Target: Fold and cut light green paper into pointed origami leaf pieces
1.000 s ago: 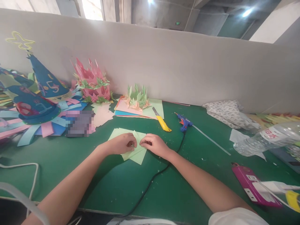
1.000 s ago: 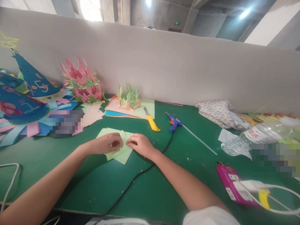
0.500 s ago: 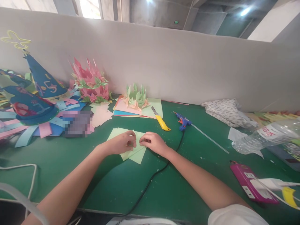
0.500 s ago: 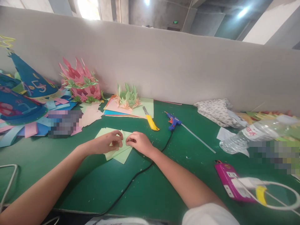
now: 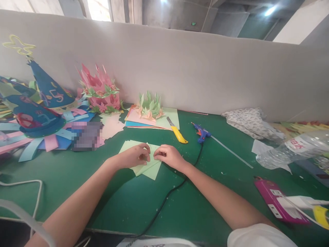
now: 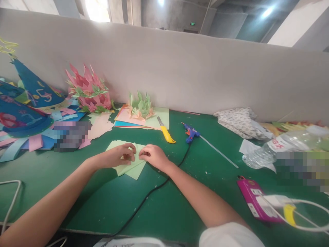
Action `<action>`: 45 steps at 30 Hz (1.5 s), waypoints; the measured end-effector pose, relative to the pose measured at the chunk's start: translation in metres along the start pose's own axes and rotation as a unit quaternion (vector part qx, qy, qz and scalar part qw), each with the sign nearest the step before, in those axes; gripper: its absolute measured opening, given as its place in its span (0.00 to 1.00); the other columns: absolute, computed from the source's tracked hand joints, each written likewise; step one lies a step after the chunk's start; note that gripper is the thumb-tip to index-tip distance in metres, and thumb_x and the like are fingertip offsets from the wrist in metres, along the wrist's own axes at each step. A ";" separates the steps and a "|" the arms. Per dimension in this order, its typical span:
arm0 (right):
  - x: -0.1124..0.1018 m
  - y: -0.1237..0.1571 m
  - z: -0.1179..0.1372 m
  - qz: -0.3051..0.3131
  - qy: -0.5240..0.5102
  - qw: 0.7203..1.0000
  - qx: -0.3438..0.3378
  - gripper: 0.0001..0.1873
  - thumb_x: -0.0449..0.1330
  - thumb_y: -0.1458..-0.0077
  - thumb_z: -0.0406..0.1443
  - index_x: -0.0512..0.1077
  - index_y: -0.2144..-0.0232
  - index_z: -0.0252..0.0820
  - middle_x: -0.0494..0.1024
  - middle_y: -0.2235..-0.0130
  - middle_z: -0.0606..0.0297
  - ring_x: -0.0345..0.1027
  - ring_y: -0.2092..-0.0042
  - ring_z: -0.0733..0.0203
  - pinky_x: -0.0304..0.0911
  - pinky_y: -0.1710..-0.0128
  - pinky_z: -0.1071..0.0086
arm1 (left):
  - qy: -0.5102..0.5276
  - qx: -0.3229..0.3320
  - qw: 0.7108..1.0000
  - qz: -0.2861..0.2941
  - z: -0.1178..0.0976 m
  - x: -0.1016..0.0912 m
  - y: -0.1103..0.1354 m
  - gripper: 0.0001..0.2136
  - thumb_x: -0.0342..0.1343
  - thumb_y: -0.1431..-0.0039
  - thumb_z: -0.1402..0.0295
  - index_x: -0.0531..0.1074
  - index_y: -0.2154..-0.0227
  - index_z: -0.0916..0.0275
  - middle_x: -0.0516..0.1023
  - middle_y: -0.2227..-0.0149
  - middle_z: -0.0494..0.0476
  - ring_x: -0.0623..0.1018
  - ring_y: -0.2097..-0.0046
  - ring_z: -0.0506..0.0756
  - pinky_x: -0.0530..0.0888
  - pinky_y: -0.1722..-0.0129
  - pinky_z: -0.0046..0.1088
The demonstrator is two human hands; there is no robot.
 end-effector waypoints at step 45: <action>0.021 0.009 0.037 0.145 0.244 0.879 -0.383 0.20 0.46 0.42 0.25 0.69 0.53 0.44 0.71 0.64 0.62 0.59 0.64 0.62 0.56 0.61 0.69 | -0.014 0.011 1.000 0.002 -0.001 -0.002 -0.004 0.05 0.50 0.52 0.71 0.71 0.74 0.63 0.66 0.58 0.56 0.70 0.71 0.48 0.68 0.70 0.26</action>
Point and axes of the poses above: each hand's wrist, its own y-axis away from the middle knuckle, its own x-axis out of the palm, z = x × y, the point moved 1 cm from there along -y, towards the middle knuckle
